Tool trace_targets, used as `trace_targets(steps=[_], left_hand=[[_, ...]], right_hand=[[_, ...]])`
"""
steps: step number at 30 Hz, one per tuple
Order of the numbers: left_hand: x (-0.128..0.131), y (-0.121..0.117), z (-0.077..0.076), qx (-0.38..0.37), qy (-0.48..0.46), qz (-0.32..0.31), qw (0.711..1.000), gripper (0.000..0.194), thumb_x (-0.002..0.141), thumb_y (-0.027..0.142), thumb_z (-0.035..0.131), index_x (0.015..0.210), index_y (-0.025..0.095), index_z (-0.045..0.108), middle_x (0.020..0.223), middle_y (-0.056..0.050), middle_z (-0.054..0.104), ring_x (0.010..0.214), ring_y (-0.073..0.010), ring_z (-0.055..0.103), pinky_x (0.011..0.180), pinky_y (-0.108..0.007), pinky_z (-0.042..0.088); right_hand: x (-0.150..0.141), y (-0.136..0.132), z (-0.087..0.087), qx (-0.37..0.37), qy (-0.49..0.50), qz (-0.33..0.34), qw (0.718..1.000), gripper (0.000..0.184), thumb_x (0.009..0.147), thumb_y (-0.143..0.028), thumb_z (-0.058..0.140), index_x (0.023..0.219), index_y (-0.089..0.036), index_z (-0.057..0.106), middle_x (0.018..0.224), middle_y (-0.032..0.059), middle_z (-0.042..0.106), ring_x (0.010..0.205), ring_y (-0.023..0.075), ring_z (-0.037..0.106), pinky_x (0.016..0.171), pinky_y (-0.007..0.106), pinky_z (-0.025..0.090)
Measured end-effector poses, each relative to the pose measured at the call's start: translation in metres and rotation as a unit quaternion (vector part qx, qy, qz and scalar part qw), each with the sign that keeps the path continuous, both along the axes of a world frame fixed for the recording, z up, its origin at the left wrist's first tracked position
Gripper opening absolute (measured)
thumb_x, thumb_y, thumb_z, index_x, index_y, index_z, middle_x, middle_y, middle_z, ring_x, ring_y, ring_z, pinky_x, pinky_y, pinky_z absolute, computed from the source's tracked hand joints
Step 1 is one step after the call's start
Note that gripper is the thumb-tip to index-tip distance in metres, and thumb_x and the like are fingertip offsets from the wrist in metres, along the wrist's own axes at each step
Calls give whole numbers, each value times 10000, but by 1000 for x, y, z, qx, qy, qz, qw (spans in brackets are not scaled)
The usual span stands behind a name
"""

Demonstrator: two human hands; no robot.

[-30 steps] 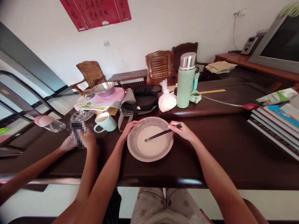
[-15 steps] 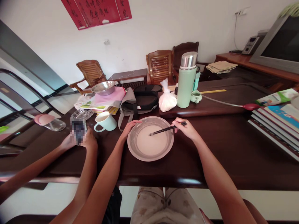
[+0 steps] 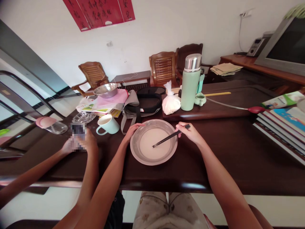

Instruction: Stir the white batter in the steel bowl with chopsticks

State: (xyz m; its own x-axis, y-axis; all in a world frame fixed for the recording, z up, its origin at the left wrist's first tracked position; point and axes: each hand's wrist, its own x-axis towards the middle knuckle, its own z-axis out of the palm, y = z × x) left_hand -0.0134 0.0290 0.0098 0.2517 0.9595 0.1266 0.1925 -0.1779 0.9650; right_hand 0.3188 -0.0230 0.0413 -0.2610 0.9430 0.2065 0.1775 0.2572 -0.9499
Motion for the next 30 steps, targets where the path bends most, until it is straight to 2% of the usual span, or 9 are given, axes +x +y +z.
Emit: trace_targets(steps=[3,8,13,18,24,28,30], left_hand=[[0,0,1,-1,4,3,1000,318,780,277,466,912,146,725,1044,-66,688,1012,-223,579,923,-294,403],[1,0,1,-5,-4,2,1000,313,778,279,470,902,148,726,1049,-66,687,1020,-226,575,937,-298,395],[2,-1,3,-4,-5,2,1000,300,767,271,477,880,147,727,1034,-68,690,1027,-230,571,942,-302,393],[2,-2,2,-8,-4,4,1000,316,776,279,469,901,141,724,1025,-64,689,997,-219,576,922,-294,398],[1,0,0,-2,2,-1,1000,331,780,289,461,918,132,718,1039,-72,685,1003,-217,574,917,-285,397],[1,-1,1,-8,-4,-2,1000,328,780,286,467,926,136,720,1053,-67,682,1018,-215,570,923,-278,391],[1,-1,2,-8,1,6,1000,326,780,286,469,920,133,722,1042,-68,685,999,-215,572,914,-281,396]], right_hand=[[0,0,-1,7,-19,25,999,372,828,-535,565,754,-189,679,590,15,614,582,163,591,621,287,455],[3,0,0,10,1,-21,1000,407,844,-549,531,693,-194,660,494,5,569,534,161,573,643,298,459],[0,0,-2,-7,-21,41,999,385,823,-542,566,763,-180,683,604,21,617,586,164,594,611,289,465],[3,0,0,13,-14,-15,1000,416,838,-564,530,725,-183,654,529,12,587,556,158,582,631,287,471],[0,0,-1,-7,-26,46,999,390,828,-546,558,769,-177,671,599,18,614,581,156,594,586,273,458],[2,0,1,-3,0,-8,1000,406,824,-567,549,725,-188,656,540,14,592,540,157,583,594,288,467],[2,0,2,-18,5,-2,1000,419,822,-574,547,702,-187,654,530,15,586,525,158,582,586,290,468]])
